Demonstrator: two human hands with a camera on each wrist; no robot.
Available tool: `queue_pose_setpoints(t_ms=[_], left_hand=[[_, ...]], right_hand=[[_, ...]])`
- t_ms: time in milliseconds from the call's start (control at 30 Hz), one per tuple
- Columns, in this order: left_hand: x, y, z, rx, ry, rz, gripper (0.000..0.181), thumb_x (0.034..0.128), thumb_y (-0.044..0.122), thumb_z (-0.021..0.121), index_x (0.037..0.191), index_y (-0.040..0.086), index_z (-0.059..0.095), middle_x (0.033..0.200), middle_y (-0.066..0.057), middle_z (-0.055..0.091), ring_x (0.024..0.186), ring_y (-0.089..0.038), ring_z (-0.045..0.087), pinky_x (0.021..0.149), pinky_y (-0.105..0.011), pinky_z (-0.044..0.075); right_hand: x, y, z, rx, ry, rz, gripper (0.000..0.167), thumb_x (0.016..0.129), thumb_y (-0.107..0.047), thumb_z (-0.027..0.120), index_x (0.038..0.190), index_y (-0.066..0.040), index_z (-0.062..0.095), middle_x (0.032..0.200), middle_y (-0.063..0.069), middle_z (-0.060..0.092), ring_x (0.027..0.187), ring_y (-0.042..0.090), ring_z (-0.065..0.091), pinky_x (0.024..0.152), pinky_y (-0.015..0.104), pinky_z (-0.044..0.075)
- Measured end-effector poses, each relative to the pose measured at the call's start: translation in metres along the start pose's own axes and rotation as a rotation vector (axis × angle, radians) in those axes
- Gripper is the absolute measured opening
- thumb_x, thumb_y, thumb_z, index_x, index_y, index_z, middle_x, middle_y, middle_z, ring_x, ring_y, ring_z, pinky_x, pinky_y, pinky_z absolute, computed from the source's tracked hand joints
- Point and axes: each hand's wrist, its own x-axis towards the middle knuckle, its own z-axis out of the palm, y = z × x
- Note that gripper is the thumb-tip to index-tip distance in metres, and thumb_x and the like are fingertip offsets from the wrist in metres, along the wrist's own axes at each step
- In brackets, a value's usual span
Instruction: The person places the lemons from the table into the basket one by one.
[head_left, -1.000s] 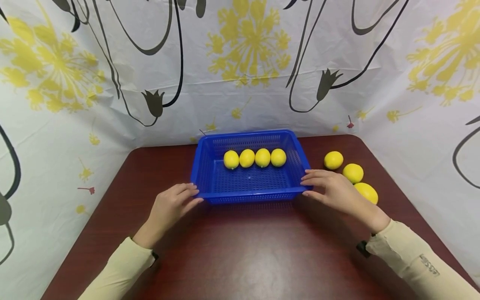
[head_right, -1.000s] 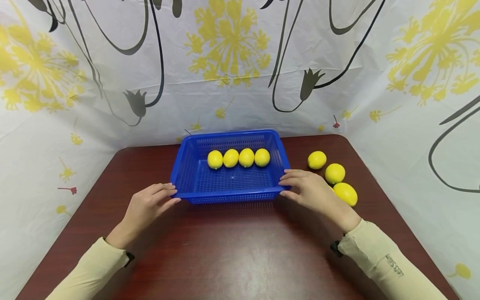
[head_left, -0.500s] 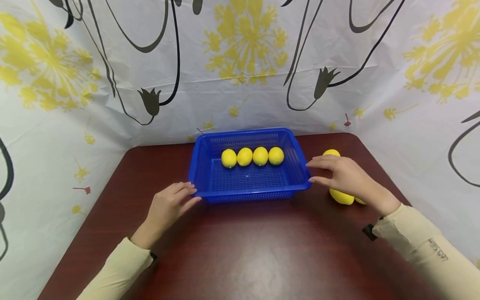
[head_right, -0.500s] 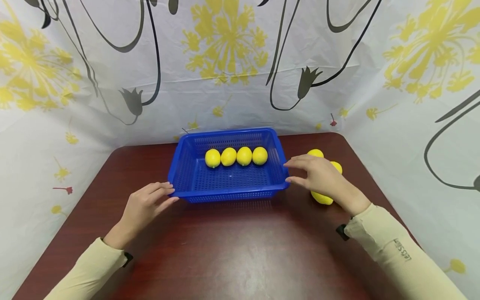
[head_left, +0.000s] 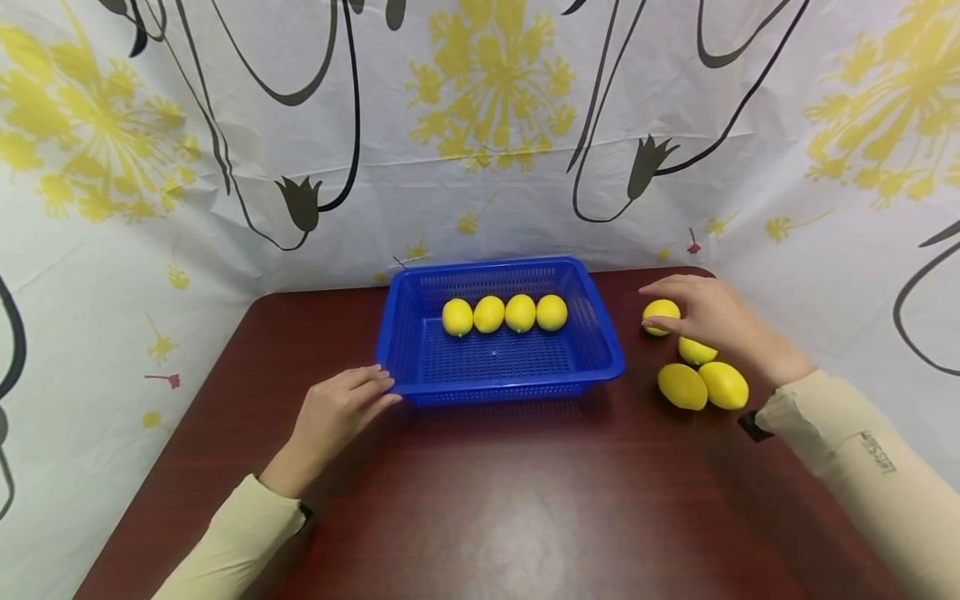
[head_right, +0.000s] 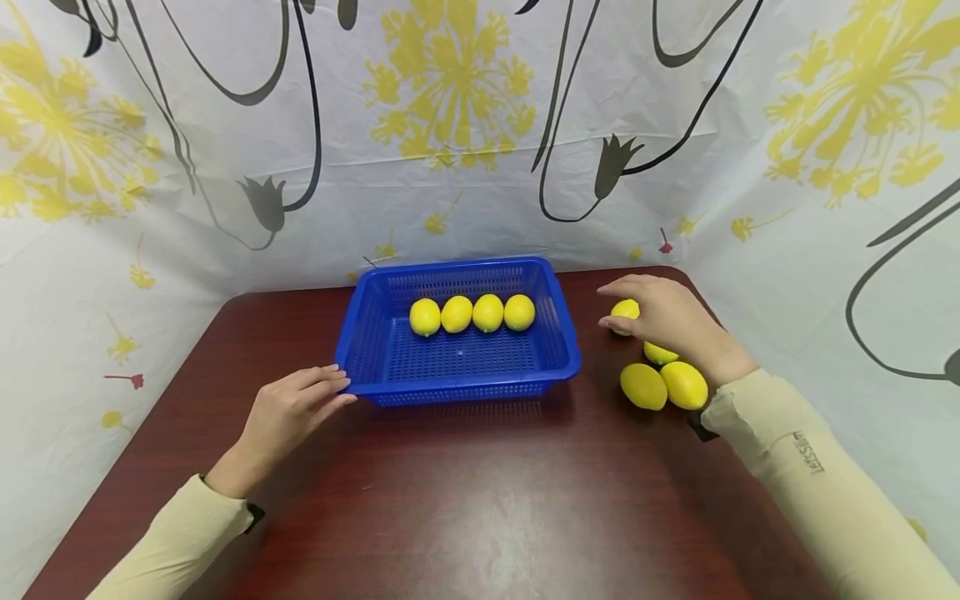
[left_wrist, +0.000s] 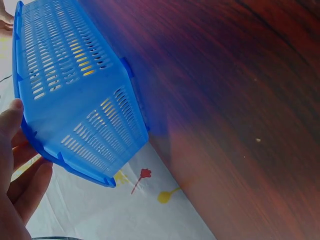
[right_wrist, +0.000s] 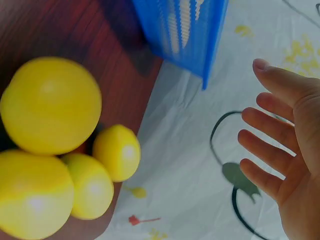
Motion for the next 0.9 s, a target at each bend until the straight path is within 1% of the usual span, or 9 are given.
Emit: queue_pose_setpoints(t_ms=[67, 200, 267, 333, 433, 533, 567, 667, 900], left_hand=[[0.000, 0.000, 0.000, 0.005, -0.005, -0.006, 0.044, 0.0944, 0.048, 0.061, 0.094, 0.008, 0.079, 0.093, -0.005, 0.078, 0.092, -0.023, 0.075, 0.077, -0.038, 0.061], [0.001, 0.000, 0.000, 0.016, -0.020, -0.011, 0.034, 0.0871, 0.040, 0.075, 0.095, 0.008, 0.079, 0.094, -0.005, 0.077, 0.092, -0.022, 0.075, 0.076, -0.038, 0.061], [0.001, 0.001, 0.000, 0.020, -0.027, -0.014, 0.032, 0.0848, 0.038, 0.077, 0.095, 0.008, 0.079, 0.094, -0.005, 0.077, 0.092, -0.022, 0.075, 0.076, -0.038, 0.061], [0.001, 0.001, 0.000, 0.020, -0.028, -0.018, 0.034, 0.0882, 0.041, 0.073, 0.095, 0.008, 0.079, 0.094, -0.005, 0.077, 0.092, -0.022, 0.075, 0.076, -0.038, 0.061], [0.000, 0.002, 0.000, 0.026, -0.028, -0.024, 0.045, 0.0951, 0.049, 0.059, 0.095, 0.009, 0.078, 0.094, -0.005, 0.077, 0.091, -0.022, 0.075, 0.075, -0.038, 0.061], [0.000, 0.002, 0.000, 0.032, -0.031, -0.029, 0.050, 0.0964, 0.052, 0.054, 0.095, 0.009, 0.078, 0.094, -0.005, 0.077, 0.090, -0.022, 0.075, 0.075, -0.038, 0.062], [0.000, 0.002, 0.000, 0.032, -0.029, -0.031, 0.047, 0.0956, 0.051, 0.058, 0.095, 0.009, 0.078, 0.094, -0.006, 0.077, 0.090, -0.022, 0.075, 0.075, -0.038, 0.061], [0.000, 0.002, 0.000, 0.033, -0.039, -0.040, 0.045, 0.0947, 0.050, 0.060, 0.096, 0.009, 0.078, 0.095, -0.006, 0.077, 0.090, -0.022, 0.075, 0.075, -0.038, 0.062], [0.001, 0.002, -0.001, 0.041, -0.041, -0.041, 0.053, 0.0972, 0.054, 0.050, 0.096, 0.009, 0.078, 0.094, -0.005, 0.077, 0.090, -0.022, 0.075, 0.074, -0.037, 0.062]], right_hand=[[0.002, 0.009, 0.001, 0.005, -0.023, 0.015, 0.045, 0.088, -0.029, 0.076, 0.128, -0.010, 0.066, 0.129, 0.012, 0.066, 0.121, 0.033, 0.059, 0.100, 0.054, 0.048], [0.007, 0.026, 0.004, -0.002, -0.069, 0.048, 0.049, 0.088, -0.029, 0.075, 0.130, -0.007, 0.063, 0.133, 0.015, 0.063, 0.123, 0.036, 0.056, 0.103, 0.056, 0.045], [0.009, 0.032, 0.005, -0.016, -0.100, 0.065, 0.051, 0.088, -0.030, 0.075, 0.132, -0.006, 0.062, 0.134, 0.018, 0.061, 0.123, 0.038, 0.056, 0.103, 0.058, 0.045], [0.011, 0.037, 0.007, -0.028, -0.134, 0.087, 0.053, 0.088, -0.030, 0.075, 0.133, -0.006, 0.061, 0.135, 0.020, 0.059, 0.124, 0.040, 0.055, 0.103, 0.059, 0.045], [0.014, 0.045, 0.010, -0.048, -0.185, 0.116, 0.057, 0.089, -0.032, 0.074, 0.136, -0.005, 0.058, 0.138, 0.022, 0.056, 0.126, 0.042, 0.053, 0.104, 0.062, 0.043], [0.016, 0.052, 0.014, -0.064, -0.210, 0.128, 0.060, 0.088, -0.034, 0.074, 0.138, -0.004, 0.056, 0.139, 0.023, 0.055, 0.126, 0.043, 0.052, 0.105, 0.063, 0.042], [0.016, 0.054, 0.015, -0.070, -0.215, 0.130, 0.061, 0.088, -0.035, 0.074, 0.138, -0.004, 0.056, 0.140, 0.024, 0.055, 0.126, 0.043, 0.052, 0.105, 0.063, 0.042], [0.018, 0.061, 0.018, -0.077, -0.222, 0.127, 0.064, 0.087, -0.035, 0.075, 0.137, -0.002, 0.056, 0.139, 0.025, 0.055, 0.126, 0.043, 0.052, 0.105, 0.064, 0.042], [0.021, 0.072, 0.025, -0.091, -0.277, 0.143, 0.067, 0.086, -0.039, 0.075, 0.139, -0.003, 0.054, 0.141, 0.025, 0.054, 0.131, 0.044, 0.048, 0.107, 0.066, 0.038]])
